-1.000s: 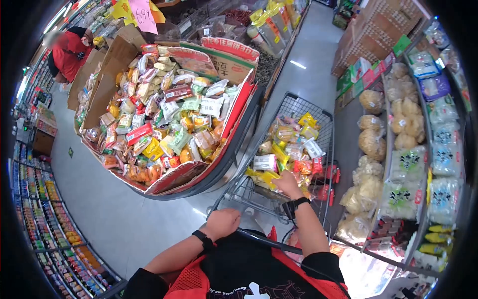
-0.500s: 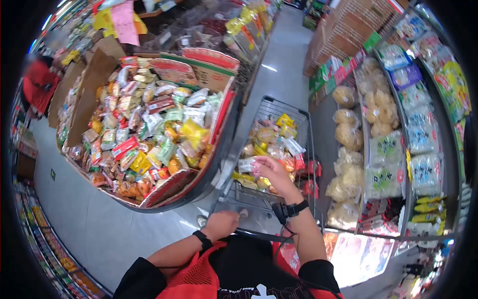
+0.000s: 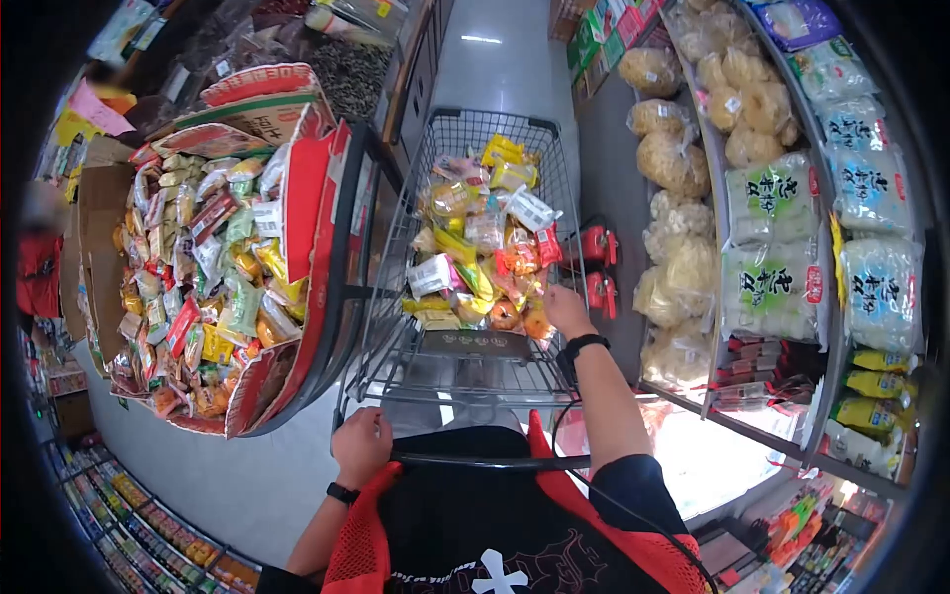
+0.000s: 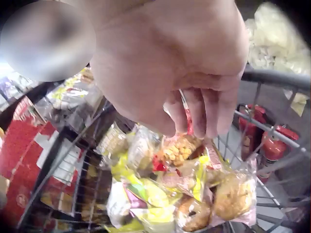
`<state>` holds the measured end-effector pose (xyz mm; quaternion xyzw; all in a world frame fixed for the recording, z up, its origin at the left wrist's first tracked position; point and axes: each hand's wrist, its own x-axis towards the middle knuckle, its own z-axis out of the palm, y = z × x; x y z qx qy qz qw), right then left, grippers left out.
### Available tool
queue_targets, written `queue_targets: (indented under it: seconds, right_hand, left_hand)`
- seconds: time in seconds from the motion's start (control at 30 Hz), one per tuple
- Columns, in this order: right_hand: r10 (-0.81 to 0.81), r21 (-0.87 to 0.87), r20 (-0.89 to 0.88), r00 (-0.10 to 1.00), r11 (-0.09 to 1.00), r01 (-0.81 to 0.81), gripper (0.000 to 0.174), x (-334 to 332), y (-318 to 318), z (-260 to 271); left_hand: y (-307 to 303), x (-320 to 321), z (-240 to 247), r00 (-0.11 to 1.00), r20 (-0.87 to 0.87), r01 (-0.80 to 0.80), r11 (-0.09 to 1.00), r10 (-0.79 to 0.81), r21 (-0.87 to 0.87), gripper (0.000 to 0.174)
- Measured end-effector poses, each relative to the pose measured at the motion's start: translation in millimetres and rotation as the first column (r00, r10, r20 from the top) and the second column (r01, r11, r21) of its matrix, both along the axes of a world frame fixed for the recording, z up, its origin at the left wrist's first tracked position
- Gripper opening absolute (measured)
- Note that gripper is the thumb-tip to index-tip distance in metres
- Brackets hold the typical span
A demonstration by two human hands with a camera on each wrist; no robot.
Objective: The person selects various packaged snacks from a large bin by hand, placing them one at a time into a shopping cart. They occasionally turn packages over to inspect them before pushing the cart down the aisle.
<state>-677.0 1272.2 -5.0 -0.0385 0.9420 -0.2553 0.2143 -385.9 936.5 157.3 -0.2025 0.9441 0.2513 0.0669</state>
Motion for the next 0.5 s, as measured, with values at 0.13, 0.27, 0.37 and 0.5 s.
queue_targets:
  seconds: [0.13, 0.27, 0.37, 0.5]
  right_hand:
    - [0.060, 0.226, 0.138, 0.989, 0.970, -0.091, 0.040, 4, -8, -24]
    - [0.091, 0.432, 0.305, 0.948, 0.874, -0.223, 0.061, 13, -19, -48]
    - [0.095, 0.510, 0.341, 0.935, 0.817, -0.269, 0.043, 14, -26, -47]
    - [0.099, 0.461, 0.433, 0.896, 0.830, -0.315, 0.044, 4, -26, -37]
  left_hand:
    - [0, -5, 0, 0.999, -0.032, 0.021, 0.999, -0.022, -0.030, 0.005]
    - [0, -11, 4, 0.998, -0.036, 0.057, 0.996, -0.059, -0.069, 0.005]
    - [1, -9, 1, 0.997, -0.052, 0.046, 0.997, -0.049, -0.056, 0.006]
    - [2, -6, -2, 0.994, -0.095, 0.045, 0.997, -0.051, -0.060, 0.006]
